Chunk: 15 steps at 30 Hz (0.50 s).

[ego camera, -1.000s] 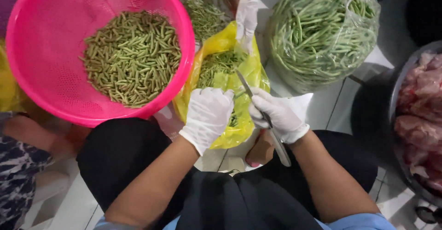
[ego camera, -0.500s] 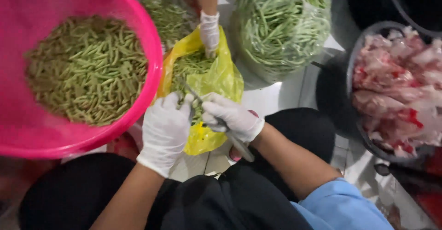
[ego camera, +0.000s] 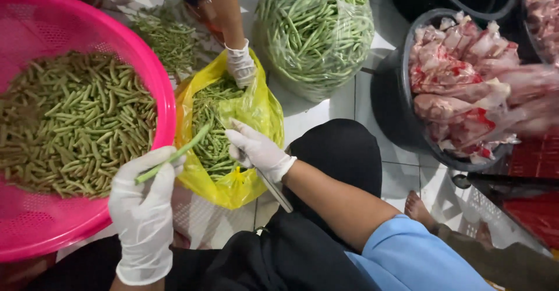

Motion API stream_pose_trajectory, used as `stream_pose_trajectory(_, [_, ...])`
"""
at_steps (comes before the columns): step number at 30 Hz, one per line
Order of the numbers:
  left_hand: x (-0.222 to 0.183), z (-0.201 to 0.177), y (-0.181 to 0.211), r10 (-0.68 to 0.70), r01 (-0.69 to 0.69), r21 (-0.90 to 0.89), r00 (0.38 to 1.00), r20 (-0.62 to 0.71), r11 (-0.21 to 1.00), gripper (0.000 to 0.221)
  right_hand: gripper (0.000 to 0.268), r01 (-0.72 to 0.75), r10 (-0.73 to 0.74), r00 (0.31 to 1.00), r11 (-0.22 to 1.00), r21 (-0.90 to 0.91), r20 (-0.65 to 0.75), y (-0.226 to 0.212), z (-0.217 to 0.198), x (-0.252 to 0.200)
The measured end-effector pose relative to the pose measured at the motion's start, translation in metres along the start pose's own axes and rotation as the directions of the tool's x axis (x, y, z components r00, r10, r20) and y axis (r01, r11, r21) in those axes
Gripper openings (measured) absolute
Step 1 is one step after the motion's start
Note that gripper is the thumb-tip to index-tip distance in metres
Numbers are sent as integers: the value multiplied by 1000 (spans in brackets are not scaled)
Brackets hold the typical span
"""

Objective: Trimming the ends and cutting green beans into smaller segments using a knife while wearing gloves.

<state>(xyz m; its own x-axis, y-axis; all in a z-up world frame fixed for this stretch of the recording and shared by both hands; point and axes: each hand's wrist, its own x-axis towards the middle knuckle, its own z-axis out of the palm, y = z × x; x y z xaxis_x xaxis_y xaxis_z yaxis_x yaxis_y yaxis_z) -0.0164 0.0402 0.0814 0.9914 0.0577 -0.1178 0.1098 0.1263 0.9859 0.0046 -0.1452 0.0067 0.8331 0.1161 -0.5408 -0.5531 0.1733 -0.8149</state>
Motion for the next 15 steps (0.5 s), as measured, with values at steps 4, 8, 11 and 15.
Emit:
stream_pose_trajectory(4, [4,7,-13,-162,157,-56,982,-97,986,19,55,77,-77,997,997,4,20,-4,6,-1])
stream_pose_trajectory(8, [5,12,-43,-33,36,20,992,-120,999,22,33,202,-217,976,947,249,35,-13,13,-13])
stream_pose_trajectory(11, [8,10,-55,-27,32,25,985,-171,999,21,27,122,-208,959,917,380,192,-27,21,-24])
stream_pose_trajectory(15, [15,7,-64,-31,21,-56,981,-194,998,20,32,5,-115,966,904,427,232,24,-15,10])
